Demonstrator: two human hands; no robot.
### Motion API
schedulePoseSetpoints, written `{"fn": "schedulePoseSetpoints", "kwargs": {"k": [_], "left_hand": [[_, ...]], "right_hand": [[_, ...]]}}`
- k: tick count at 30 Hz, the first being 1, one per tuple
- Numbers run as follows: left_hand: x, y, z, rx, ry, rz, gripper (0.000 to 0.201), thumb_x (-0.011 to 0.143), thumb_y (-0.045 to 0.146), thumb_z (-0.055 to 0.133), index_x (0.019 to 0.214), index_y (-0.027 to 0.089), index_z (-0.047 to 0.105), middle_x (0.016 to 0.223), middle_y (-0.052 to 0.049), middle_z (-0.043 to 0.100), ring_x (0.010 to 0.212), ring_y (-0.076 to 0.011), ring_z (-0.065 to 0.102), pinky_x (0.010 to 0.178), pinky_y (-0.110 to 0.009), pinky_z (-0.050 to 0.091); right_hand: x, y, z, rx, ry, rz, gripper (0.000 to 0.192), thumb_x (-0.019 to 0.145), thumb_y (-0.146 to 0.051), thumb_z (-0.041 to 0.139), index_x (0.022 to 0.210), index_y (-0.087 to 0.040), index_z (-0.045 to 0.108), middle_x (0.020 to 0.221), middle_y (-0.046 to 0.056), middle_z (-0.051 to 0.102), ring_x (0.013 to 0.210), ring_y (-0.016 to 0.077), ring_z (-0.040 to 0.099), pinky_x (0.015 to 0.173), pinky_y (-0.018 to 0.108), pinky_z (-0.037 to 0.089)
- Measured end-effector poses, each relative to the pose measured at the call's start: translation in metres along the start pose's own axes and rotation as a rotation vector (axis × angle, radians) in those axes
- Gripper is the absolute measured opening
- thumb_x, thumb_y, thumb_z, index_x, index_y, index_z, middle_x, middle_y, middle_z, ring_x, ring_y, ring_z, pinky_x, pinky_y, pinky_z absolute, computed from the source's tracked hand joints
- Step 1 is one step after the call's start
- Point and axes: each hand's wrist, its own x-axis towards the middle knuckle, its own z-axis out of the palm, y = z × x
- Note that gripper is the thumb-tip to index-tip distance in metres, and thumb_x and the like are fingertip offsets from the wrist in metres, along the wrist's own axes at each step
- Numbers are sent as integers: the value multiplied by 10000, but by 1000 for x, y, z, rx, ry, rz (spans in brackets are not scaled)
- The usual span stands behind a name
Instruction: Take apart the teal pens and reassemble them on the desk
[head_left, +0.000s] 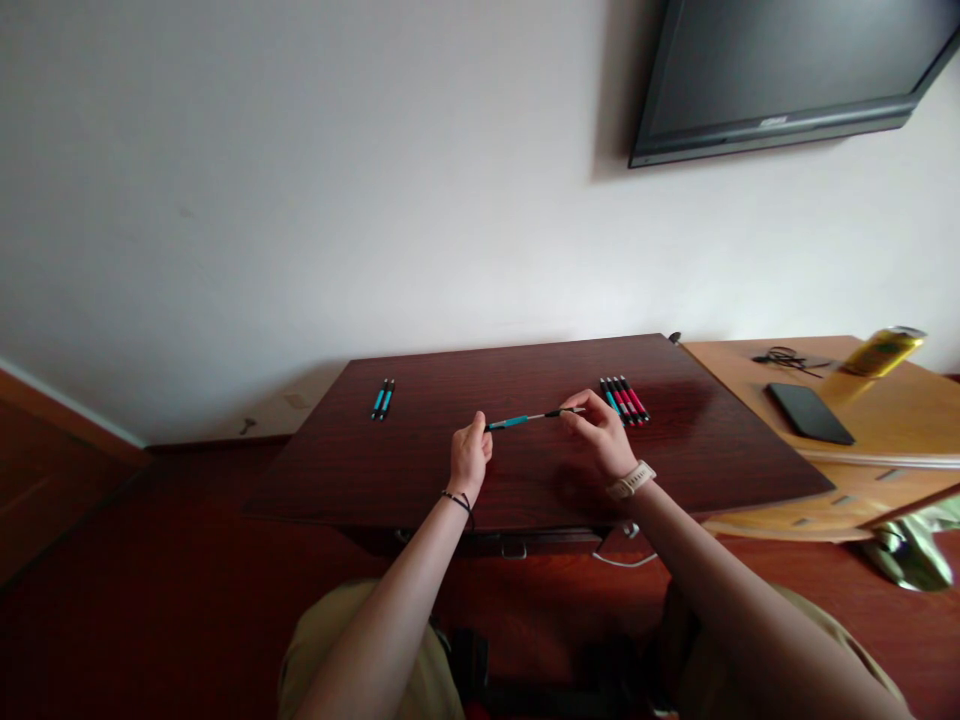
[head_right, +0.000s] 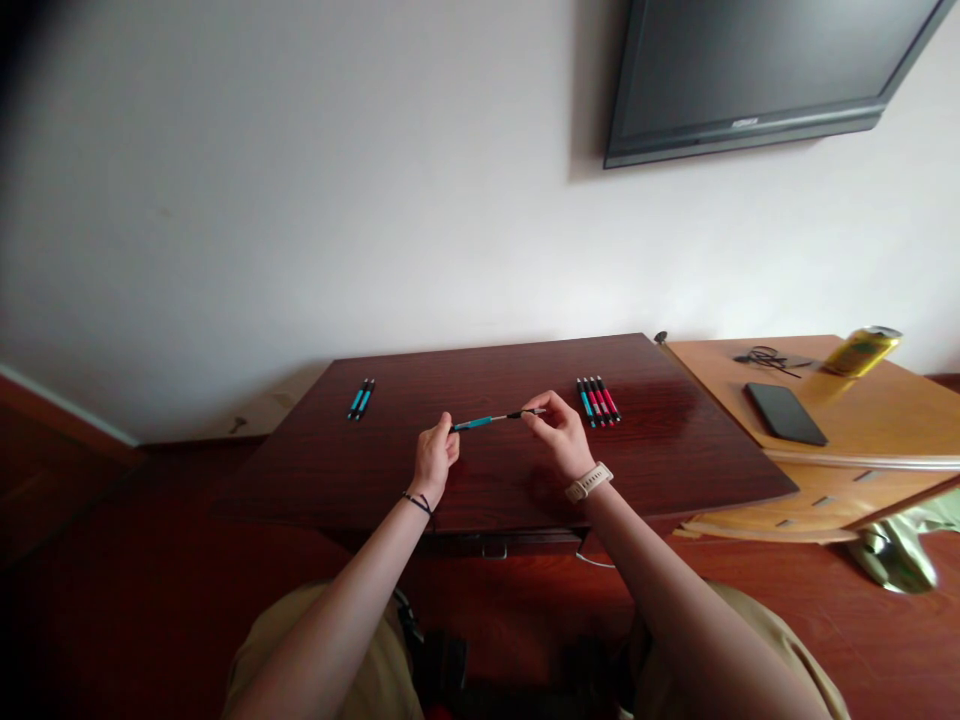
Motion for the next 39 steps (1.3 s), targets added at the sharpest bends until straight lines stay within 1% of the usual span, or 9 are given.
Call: {"fn": "schedulePoseSetpoints", "kwargs": {"k": [6,13,19,24,28,31,34,36,39], "left_hand": [[0,-1,0,25,-7,10,711,868,786,597,552,224,295,504,62,267,443,-55,231,440,-228,134],[0,0,-1,-4,-12,6,699,872,777,599,566,226,297,507,65,275,443,-54,227,445,-230,125],[0,0,0,-9,-9,6,699,873,769,606,574,231,274,501,69,269,441,-53,222,443,-231,126],[1,-1,-1,-16,-9,1,706,868,771,613,572,230,270,496,70,266,436,-51,213,436,-228,124],[2,-3,-2,-13,-12,9,709,876,770,604,561,226,277,495,67,265,433,-50,221,436,-228,124],[2,-4,-2,13,-15,15,711,881,777,587,555,223,283,498,68,262,436,-48,223,439,-222,131],[1,-4,-2,51,-14,12,720,884,800,552,552,219,287,503,67,261,442,-49,229,444,-215,139],[1,-4,-1,68,-28,5,723,884,815,536,558,217,294,514,64,268,452,-51,238,452,-211,143],[-1,-1,1,83,-106,-2,712,895,817,518,578,213,315,541,59,289,473,-56,253,467,-210,158]], "right_hand": [[0,1,1,27,34,7,240,824,-429,764,873,-249,613,799,4,594,673,165,491,586,297,412],[1,3,3,164,79,52,222,823,-393,739,839,-258,563,707,-25,523,612,149,438,563,291,348],[2,3,3,165,85,44,228,806,-395,747,838,-259,567,716,-17,532,618,149,450,562,292,350],[4,5,2,201,128,40,253,799,-413,732,820,-266,528,683,-27,496,595,144,437,538,290,357],[5,7,1,236,146,35,262,802,-393,723,799,-267,493,669,-35,469,573,135,412,507,280,329],[5,6,1,222,145,46,254,793,-387,736,807,-264,514,672,-33,495,563,129,403,493,272,307],[4,4,3,260,128,52,247,781,-370,775,826,-256,560,672,-40,521,566,121,414,499,257,301],[2,2,5,252,79,58,247,784,-380,807,861,-253,609,693,-36,549,592,125,449,520,253,334],[0,-1,8,197,-5,69,281,795,-436,839,948,-250,693,801,-4,626,671,146,521,575,266,416]]}}
